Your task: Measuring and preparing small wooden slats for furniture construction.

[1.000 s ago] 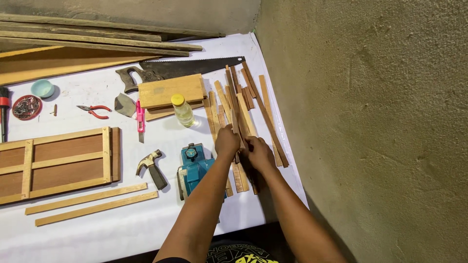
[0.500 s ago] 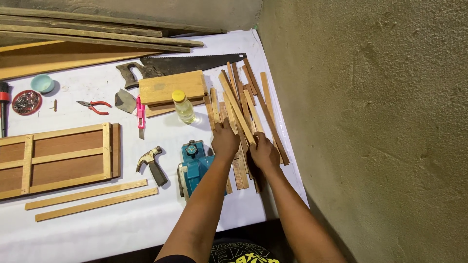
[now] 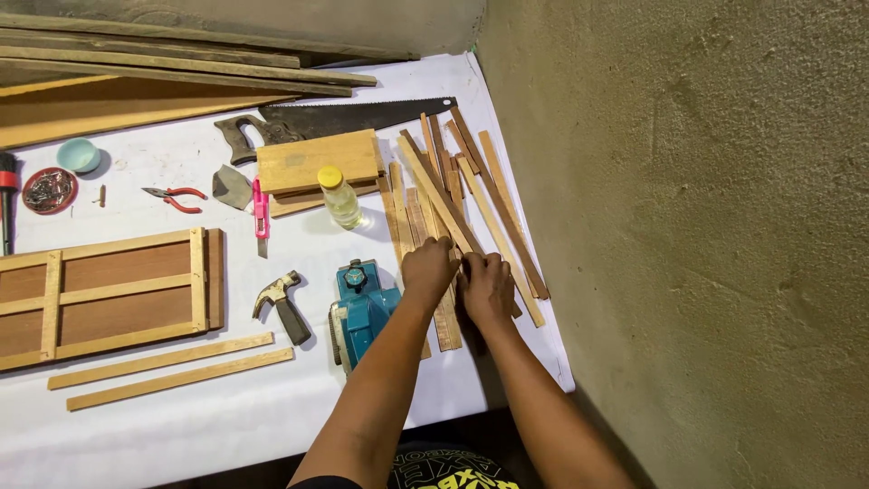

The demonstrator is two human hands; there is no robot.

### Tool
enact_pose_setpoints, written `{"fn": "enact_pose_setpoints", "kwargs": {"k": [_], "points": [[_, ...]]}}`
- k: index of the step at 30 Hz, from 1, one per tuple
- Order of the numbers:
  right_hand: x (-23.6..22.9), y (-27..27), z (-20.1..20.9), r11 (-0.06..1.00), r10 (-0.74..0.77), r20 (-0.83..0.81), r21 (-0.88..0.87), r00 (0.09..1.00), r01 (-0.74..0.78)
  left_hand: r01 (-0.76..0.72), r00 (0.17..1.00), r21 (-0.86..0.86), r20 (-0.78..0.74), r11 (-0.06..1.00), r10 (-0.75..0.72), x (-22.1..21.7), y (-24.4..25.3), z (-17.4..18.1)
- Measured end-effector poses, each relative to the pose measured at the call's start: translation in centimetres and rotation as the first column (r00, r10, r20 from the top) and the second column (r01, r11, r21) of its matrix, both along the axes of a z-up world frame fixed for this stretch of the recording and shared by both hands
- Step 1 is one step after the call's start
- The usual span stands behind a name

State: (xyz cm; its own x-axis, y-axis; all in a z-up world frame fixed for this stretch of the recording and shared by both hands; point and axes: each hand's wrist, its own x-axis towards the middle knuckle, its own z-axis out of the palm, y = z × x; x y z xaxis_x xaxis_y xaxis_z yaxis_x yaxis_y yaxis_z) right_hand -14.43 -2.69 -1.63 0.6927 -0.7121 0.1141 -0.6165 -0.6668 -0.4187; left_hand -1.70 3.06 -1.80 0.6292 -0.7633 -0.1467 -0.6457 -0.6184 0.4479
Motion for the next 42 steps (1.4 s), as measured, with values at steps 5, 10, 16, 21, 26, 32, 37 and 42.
{"fn": "enact_pose_setpoints", "kwargs": {"k": [5,10,16,21,26,32,37,42], "points": [[-1.1,-1.5,0.0,0.996,-0.005,0.012,0.087,1.0,0.004,0.031,0.999,-0.023,0.039,0.999,-0.031,-0.5,0.1,-1.0],[-0.7,-1.1,-0.9,0.999,0.033,0.11,-0.045,0.993,-0.028,-0.125,0.987,-0.124,0.088,0.984,0.136,-0.4,0.9,0.2],[1.5,1.1,-0.4,0.977,0.208,-0.067,0.053,0.976,-0.205,-0.283,0.955,0.015,-0.088,0.959,0.283,1.0,0.1,-4.1],[1.7,1.3,-0.9,0.983,0.179,-0.055,0.039,0.982,-0.177,-0.32,0.933,0.045,-0.158,0.946,0.323,0.7,-0.1,-0.6],[2.0,1.0,-3.1,0.921,0.002,0.312,0.369,0.95,-0.123,-0.405,0.892,-0.216,-0.305,0.888,0.333,1.4,-0.8,-3.0],[2.9,-1.0,-5.5,0.705,-0.359,0.443,0.706,0.821,-0.073,-0.594,0.508,-0.321,-0.861,0.738,0.035,2.7,-2.1,-6.1],[2.2,-1.7,-3.2,0.564,-0.426,0.435,0.813,0.793,-0.143,-0.633,0.3,-0.295,-0.946,0.716,-0.125,2.8,-1.9,-5.3],[2.1,-1.6,-3.1,0.482,-0.481,0.447,0.853,0.754,-0.198,-0.644,0.357,-0.34,-0.926,0.686,-0.125,2.9,-2.4,-7.3]]}}
